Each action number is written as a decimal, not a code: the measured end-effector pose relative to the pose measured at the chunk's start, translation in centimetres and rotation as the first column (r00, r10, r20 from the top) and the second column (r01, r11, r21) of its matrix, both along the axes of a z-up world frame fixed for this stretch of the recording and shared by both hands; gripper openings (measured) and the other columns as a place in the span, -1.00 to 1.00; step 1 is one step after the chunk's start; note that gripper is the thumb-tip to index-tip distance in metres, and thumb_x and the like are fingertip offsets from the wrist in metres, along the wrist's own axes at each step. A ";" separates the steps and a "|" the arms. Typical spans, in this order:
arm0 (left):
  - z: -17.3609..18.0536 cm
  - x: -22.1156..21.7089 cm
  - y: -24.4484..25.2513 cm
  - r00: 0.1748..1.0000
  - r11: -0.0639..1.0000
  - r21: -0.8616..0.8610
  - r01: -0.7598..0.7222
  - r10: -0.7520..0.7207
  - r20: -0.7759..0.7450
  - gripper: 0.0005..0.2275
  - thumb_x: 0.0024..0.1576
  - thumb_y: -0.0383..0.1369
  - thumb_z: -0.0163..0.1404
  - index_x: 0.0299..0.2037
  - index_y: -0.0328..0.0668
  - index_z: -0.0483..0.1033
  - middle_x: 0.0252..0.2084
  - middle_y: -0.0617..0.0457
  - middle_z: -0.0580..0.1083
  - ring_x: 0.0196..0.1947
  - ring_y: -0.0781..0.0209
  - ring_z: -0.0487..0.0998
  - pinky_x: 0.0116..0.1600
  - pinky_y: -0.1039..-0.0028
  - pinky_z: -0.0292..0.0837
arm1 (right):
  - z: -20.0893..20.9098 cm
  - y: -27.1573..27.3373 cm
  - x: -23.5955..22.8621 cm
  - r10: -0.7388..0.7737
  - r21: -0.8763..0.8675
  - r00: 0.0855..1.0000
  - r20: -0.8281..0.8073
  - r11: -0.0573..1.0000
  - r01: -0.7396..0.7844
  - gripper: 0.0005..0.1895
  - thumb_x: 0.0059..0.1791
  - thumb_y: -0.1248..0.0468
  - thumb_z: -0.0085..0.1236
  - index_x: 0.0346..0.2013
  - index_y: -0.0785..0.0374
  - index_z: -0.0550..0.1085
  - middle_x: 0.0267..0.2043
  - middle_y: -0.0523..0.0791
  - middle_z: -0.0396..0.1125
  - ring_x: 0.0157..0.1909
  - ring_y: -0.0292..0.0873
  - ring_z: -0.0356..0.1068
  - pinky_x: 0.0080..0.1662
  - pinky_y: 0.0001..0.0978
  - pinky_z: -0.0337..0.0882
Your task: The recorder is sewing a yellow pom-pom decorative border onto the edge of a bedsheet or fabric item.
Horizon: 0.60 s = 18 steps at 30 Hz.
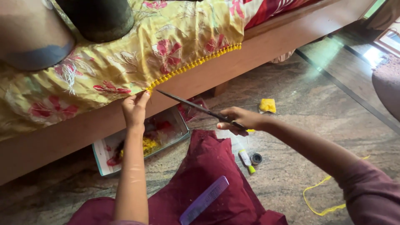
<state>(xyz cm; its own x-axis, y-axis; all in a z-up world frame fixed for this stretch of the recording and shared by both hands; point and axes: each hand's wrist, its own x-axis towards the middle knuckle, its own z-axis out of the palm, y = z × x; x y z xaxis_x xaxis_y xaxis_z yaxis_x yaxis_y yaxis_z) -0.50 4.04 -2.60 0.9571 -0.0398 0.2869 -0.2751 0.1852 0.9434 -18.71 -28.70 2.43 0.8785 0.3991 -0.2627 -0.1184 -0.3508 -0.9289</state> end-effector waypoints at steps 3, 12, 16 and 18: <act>-0.1 -0.2 0.0 0.999 0.999 0.014 -0.030 0.030 0.022 -0.89 0.17 -0.41 0.15 -0.23 -0.31 0.65 -0.25 0.15 0.59 -0.29 0.48 0.51 -0.14 0.61 0.38 | 2.0 -0.1 0.7 0.031 -0.120 1.000 -0.003 0.992 -0.031 -0.60 0.02 -0.06 0.16 -0.34 0.23 0.41 -0.70 -0.22 0.27 -0.74 -0.35 0.27 -0.66 -0.49 0.20; 2.0 -1.5 0.2 0.950 0.918 -0.264 0.297 -0.311 -0.013 -0.80 0.23 -0.31 0.02 -0.28 -0.30 0.62 -0.28 -0.02 0.66 -0.26 0.29 0.64 0.05 0.48 0.44 | 3.3 -2.4 3.3 0.370 -0.653 0.742 0.560 0.748 0.120 -0.32 -0.17 -0.37 0.23 -0.60 0.21 0.38 -0.66 -0.12 0.29 -0.61 -0.09 0.30 -0.45 -0.07 0.27; -0.1 -0.7 0.4 0.989 0.988 0.097 0.118 -0.125 0.073 -0.78 0.32 -0.37 0.05 -0.20 -0.42 0.67 -0.31 -0.06 0.62 -0.35 0.33 0.51 -0.09 0.52 0.39 | 3.7 -2.8 4.0 0.409 -0.683 0.707 0.577 0.716 0.143 -0.30 -0.19 -0.43 0.16 -0.57 0.18 0.39 -0.63 -0.14 0.30 -0.60 -0.07 0.30 -0.45 -0.08 0.24; -0.2 -1.2 0.3 0.995 0.978 0.208 0.033 -0.053 0.090 -0.78 0.35 -0.39 0.06 -0.18 -0.45 0.70 -0.35 -0.09 0.58 -0.42 0.33 0.39 -0.23 0.49 0.30 | 3.7 -3.0 4.5 0.395 -0.736 0.768 0.504 0.662 0.142 -0.30 -0.22 -0.44 0.14 -0.59 0.17 0.40 -0.66 -0.15 0.30 -0.63 -0.08 0.32 -0.44 -0.08 0.25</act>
